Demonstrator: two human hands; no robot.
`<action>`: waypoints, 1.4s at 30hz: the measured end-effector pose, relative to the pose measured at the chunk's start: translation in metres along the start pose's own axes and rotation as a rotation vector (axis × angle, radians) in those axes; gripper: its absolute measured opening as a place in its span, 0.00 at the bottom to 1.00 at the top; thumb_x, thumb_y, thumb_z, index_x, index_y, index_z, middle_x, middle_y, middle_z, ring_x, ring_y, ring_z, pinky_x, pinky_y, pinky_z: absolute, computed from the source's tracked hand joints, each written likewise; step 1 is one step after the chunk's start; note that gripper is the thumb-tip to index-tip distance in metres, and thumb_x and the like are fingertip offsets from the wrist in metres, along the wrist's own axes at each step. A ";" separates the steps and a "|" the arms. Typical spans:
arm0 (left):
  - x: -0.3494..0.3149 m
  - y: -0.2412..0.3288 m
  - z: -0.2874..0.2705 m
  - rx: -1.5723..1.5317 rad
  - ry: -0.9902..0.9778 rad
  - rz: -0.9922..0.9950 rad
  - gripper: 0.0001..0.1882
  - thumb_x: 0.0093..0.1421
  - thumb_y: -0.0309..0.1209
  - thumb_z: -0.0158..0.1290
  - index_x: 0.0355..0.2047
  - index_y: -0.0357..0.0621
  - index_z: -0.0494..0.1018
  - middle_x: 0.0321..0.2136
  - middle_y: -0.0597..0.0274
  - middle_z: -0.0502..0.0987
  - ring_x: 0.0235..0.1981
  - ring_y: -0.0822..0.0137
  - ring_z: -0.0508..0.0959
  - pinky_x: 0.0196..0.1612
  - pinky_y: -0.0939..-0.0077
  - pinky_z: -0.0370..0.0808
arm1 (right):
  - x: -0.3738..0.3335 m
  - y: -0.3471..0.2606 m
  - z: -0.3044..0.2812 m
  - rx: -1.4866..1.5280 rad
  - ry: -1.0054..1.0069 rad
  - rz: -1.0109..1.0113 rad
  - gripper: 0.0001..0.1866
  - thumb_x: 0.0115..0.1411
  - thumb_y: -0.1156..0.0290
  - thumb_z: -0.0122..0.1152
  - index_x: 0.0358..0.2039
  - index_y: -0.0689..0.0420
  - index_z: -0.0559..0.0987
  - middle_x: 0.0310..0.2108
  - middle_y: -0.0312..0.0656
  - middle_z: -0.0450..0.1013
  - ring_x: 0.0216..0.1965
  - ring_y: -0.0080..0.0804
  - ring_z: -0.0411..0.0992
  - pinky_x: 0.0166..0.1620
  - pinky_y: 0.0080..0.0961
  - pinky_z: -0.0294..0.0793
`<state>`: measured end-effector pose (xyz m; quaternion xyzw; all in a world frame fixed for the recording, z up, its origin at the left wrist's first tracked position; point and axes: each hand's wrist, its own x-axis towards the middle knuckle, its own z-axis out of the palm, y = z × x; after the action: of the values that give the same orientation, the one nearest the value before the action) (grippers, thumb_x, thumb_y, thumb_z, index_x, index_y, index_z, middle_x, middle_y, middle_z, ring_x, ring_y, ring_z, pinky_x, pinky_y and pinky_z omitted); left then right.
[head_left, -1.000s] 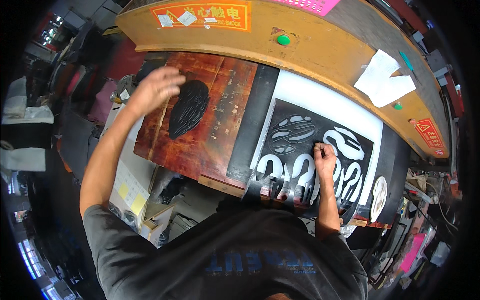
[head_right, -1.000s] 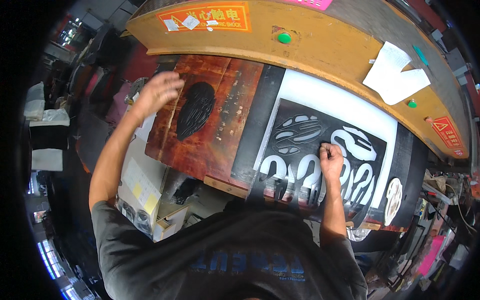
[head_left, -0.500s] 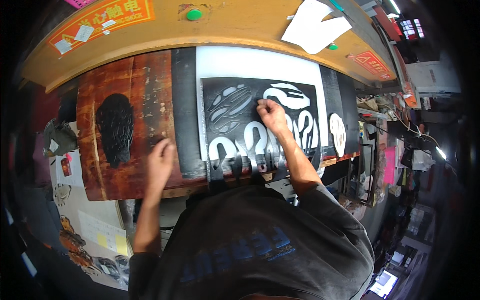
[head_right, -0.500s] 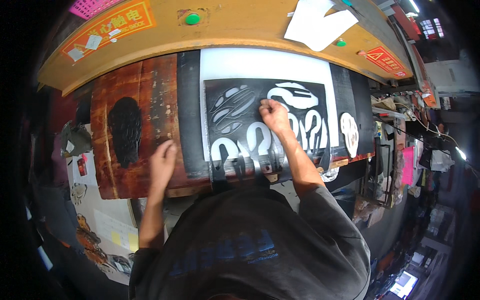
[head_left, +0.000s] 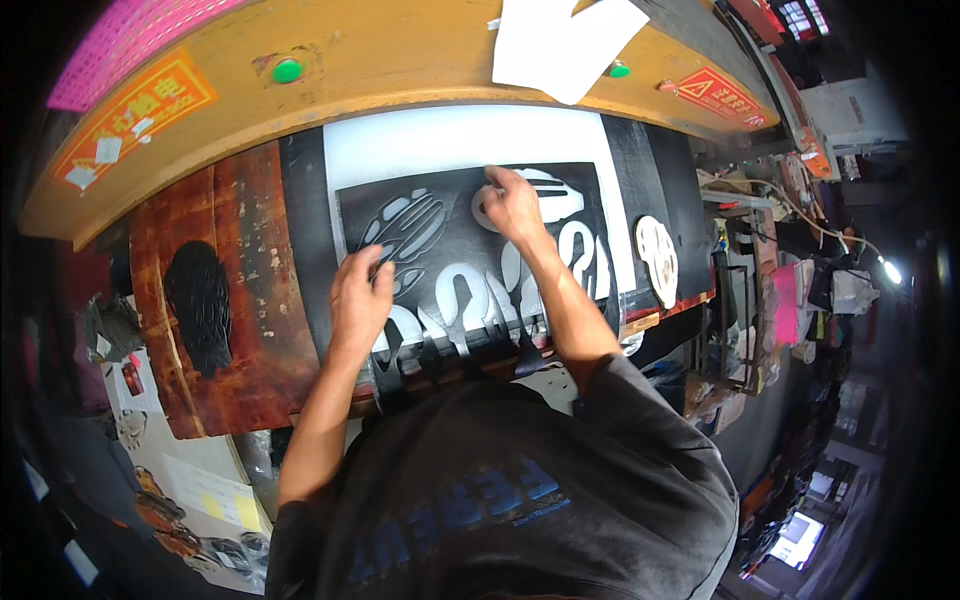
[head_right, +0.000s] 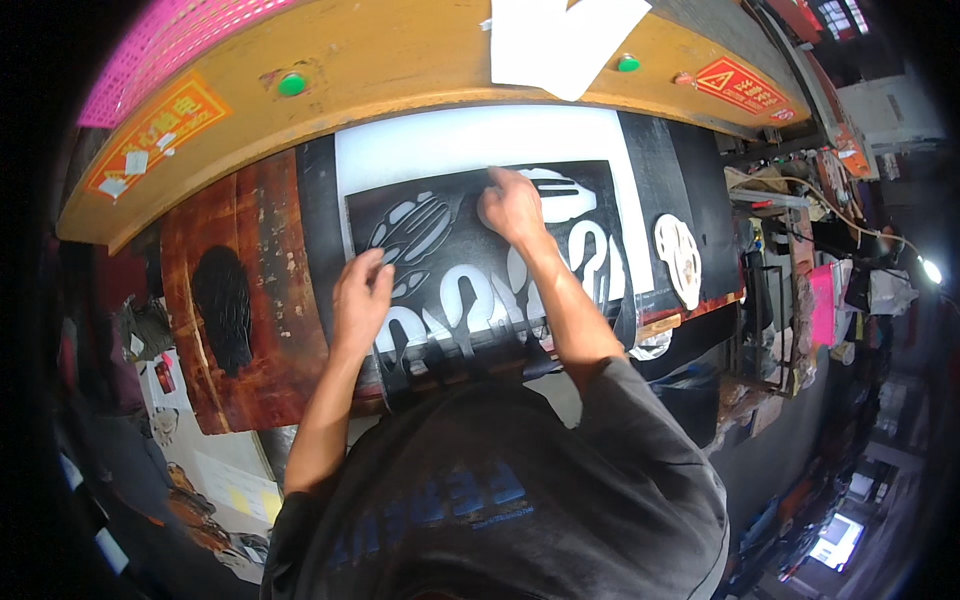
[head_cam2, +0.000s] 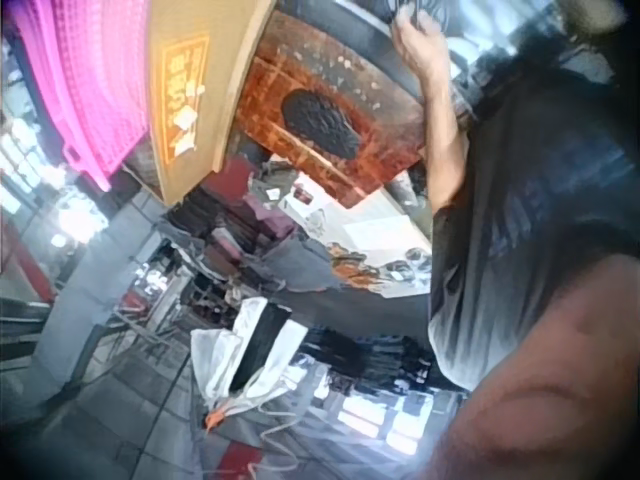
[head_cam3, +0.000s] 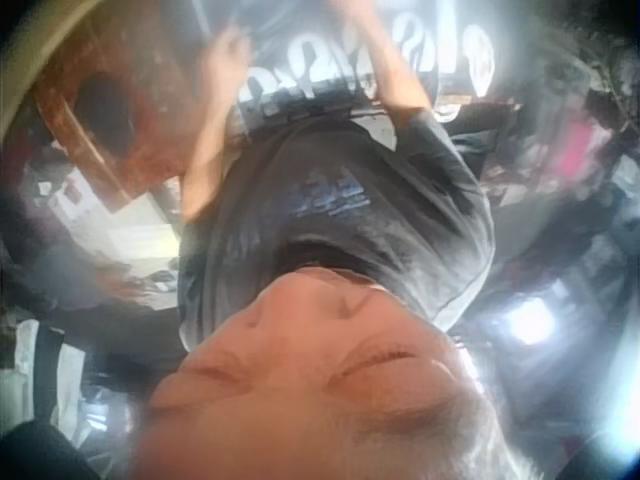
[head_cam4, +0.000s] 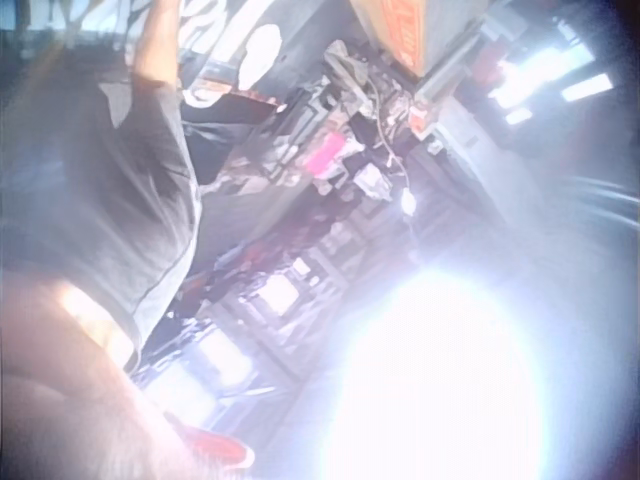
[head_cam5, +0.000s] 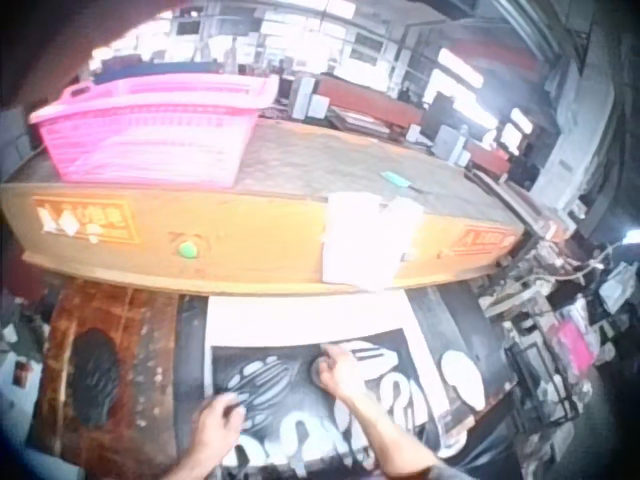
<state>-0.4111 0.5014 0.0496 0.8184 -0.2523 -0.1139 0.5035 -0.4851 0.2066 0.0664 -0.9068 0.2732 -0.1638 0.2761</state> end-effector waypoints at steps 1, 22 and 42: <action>0.010 0.006 0.013 0.085 -0.027 0.063 0.18 0.65 0.31 0.62 0.54 0.40 0.78 0.49 0.47 0.81 0.52 0.46 0.80 0.57 0.55 0.77 | 0.011 -0.001 -0.004 -0.040 -0.071 0.009 0.21 0.64 0.68 0.59 0.54 0.63 0.82 0.52 0.60 0.80 0.57 0.58 0.76 0.60 0.48 0.76; 0.049 0.028 0.035 -0.373 -0.023 -0.317 0.15 0.77 0.34 0.47 0.46 0.37 0.80 0.30 0.53 0.82 0.23 0.59 0.82 0.27 0.66 0.80 | 0.019 0.000 0.067 -0.038 0.180 -0.473 0.15 0.62 0.69 0.66 0.49 0.56 0.85 0.55 0.48 0.77 0.59 0.53 0.73 0.62 0.48 0.72; -0.117 -0.064 -0.223 -0.877 0.517 -0.309 0.18 0.78 0.43 0.49 0.49 0.40 0.76 0.41 0.57 0.82 0.38 0.64 0.84 0.42 0.63 0.87 | 0.031 0.016 0.081 -0.134 0.153 -0.564 0.17 0.62 0.73 0.63 0.52 0.56 0.84 0.54 0.49 0.78 0.57 0.53 0.74 0.63 0.48 0.72</action>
<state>-0.3930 0.7573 0.0891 0.5601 0.0748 -0.0761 0.8216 -0.4309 0.2108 -0.0026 -0.9481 0.0407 -0.2836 0.1379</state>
